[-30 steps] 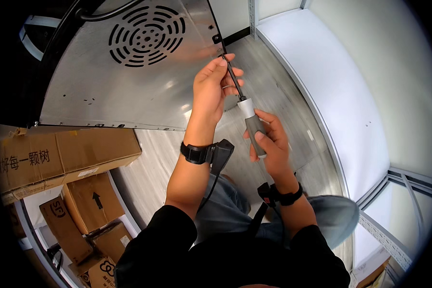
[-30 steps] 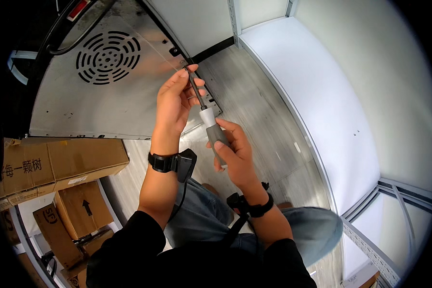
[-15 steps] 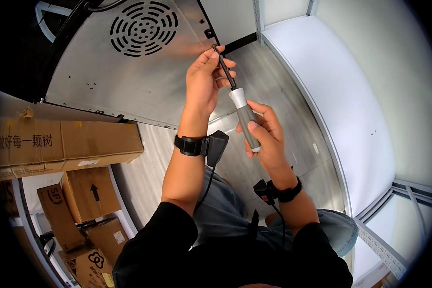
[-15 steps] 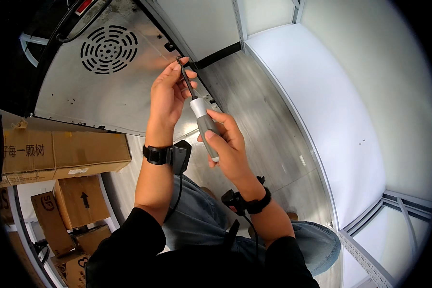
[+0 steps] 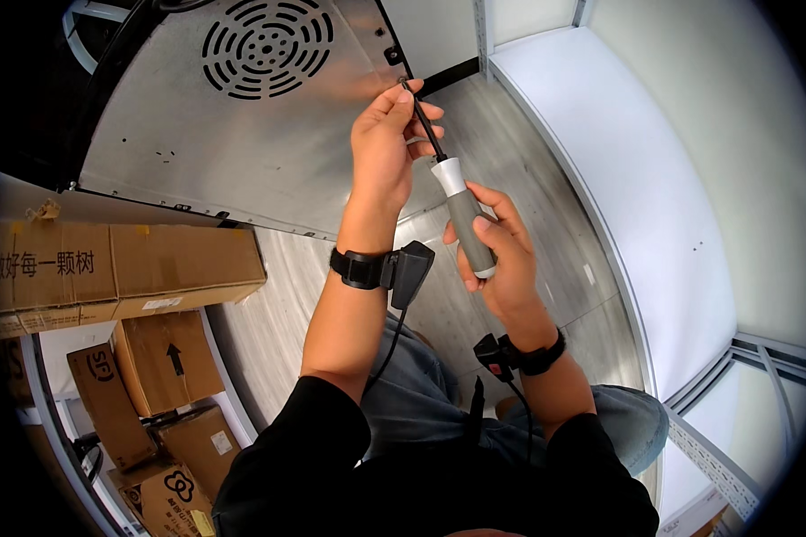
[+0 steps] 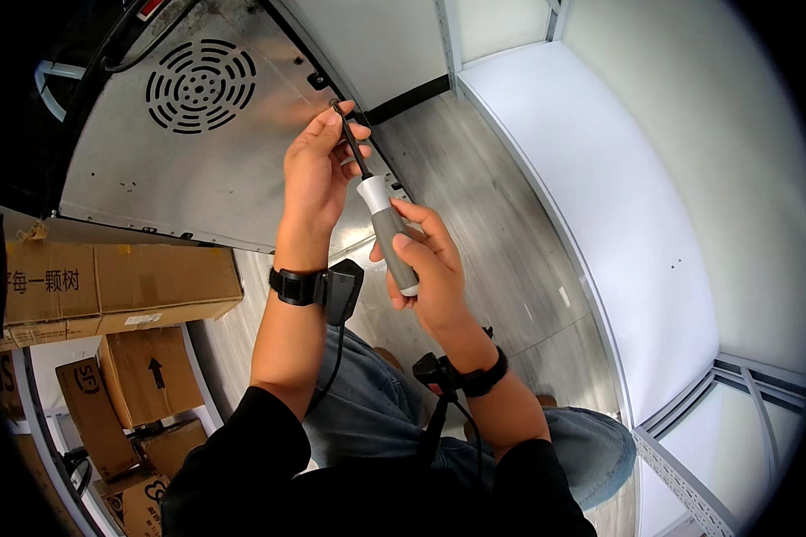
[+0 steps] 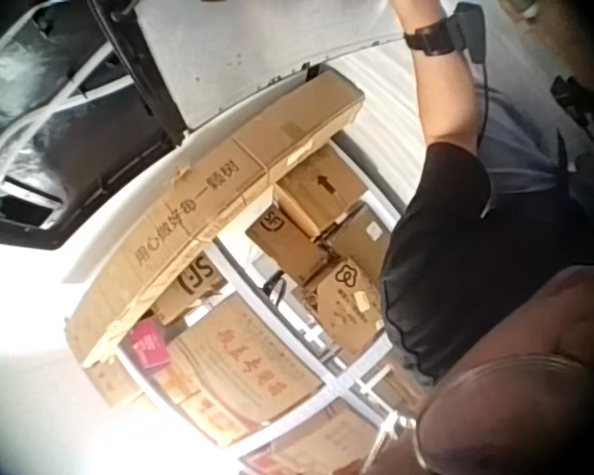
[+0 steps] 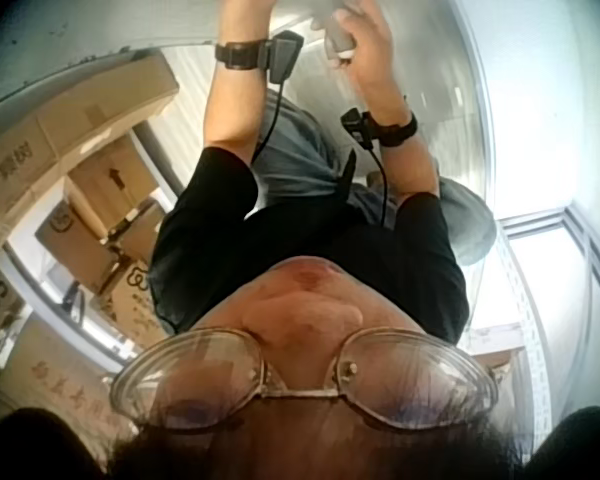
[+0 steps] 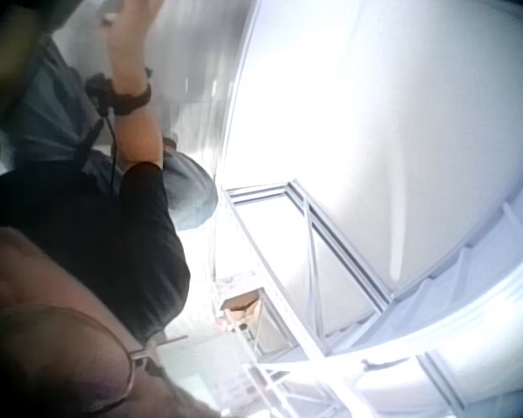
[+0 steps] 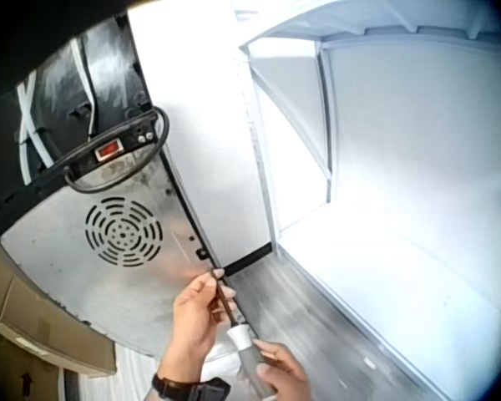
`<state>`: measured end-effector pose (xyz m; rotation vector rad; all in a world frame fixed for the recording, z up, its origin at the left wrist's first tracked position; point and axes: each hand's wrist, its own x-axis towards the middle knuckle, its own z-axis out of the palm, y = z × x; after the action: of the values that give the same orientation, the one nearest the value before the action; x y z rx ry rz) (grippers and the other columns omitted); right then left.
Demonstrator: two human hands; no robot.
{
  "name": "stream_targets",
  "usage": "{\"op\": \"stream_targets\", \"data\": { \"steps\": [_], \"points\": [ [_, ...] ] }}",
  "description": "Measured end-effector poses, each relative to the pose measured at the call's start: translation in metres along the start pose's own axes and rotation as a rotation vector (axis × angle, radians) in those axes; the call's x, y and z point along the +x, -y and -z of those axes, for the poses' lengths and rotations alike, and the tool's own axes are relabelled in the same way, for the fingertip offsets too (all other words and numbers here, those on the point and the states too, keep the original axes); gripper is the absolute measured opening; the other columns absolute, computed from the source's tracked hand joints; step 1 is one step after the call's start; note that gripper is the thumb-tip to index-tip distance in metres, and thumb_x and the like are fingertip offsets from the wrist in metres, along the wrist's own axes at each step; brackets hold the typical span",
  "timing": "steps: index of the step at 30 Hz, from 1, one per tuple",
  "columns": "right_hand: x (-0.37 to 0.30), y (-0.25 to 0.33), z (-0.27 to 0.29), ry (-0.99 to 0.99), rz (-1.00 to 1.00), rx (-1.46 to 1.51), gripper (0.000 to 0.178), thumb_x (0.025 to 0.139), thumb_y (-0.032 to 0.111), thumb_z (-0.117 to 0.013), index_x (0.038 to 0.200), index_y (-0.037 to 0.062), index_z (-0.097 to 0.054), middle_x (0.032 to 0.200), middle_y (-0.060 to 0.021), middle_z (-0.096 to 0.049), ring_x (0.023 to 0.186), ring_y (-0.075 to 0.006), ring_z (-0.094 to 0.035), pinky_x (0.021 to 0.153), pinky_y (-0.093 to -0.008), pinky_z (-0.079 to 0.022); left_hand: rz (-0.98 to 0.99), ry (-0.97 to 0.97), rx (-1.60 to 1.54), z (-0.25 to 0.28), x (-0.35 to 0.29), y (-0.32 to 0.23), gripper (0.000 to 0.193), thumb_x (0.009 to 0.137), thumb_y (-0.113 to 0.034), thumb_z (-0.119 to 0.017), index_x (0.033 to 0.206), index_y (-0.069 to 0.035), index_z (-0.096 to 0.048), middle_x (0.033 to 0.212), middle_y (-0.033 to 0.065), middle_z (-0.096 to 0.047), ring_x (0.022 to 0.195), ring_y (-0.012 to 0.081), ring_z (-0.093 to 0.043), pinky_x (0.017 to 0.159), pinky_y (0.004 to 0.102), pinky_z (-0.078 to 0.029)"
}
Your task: The person uses a screwdriver to fasten screws into the back panel of a white appliance. They repeatedly insert screws into pre-drilled holes and tighten them to secure the panel.
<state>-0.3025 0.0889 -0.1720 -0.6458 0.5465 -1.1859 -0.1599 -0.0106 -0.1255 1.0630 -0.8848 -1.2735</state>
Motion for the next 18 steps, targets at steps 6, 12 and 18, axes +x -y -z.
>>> {"op": "stream_targets", "data": {
  "steps": [6, 12, 18],
  "points": [
    [0.000, 0.005, -0.006, 0.014, -0.027, 0.105, 0.040, 0.094, 0.017, -0.040, 0.129, -0.0007, -0.040, 0.087, -0.0187, -0.058, 0.039, -0.0144, -0.045, 0.036, -0.0250, -0.034, -0.005, -0.005, 0.011, 0.001, 0.001, 0.001, 0.025, 0.096, -0.021, -0.048, 0.112, -0.004, -0.057, 0.082, 0.0049, -0.065, 0.065, 0.0115, -0.059, 0.051, 0.0222, -0.044],
    [-0.007, 0.026, -0.025, -0.116, -0.036, -0.274, 0.041, 0.088, 0.008, -0.054, 0.128, 0.0048, -0.043, 0.086, -0.0123, -0.060, 0.045, -0.0113, -0.052, 0.037, -0.0227, -0.037, 0.025, 0.025, 0.004, 0.003, 0.000, -0.005, 0.026, 0.095, -0.022, -0.050, 0.112, -0.003, -0.058, 0.082, 0.0049, -0.066, 0.065, 0.0119, -0.059, 0.051, 0.0220, -0.044],
    [-0.004, 0.027, -0.032, -0.136, 0.158, -0.791, 0.047, 0.080, 0.008, -0.063, 0.124, 0.0043, -0.046, 0.093, -0.0134, -0.058, 0.068, -0.0211, -0.062, 0.060, -0.0320, -0.049, 0.049, 0.085, -0.005, 0.008, 0.003, -0.010, 0.024, 0.091, -0.016, -0.058, 0.109, -0.001, -0.058, 0.080, 0.0066, -0.065, 0.056, 0.0107, -0.059, 0.048, 0.0200, -0.047]
  ]
}}
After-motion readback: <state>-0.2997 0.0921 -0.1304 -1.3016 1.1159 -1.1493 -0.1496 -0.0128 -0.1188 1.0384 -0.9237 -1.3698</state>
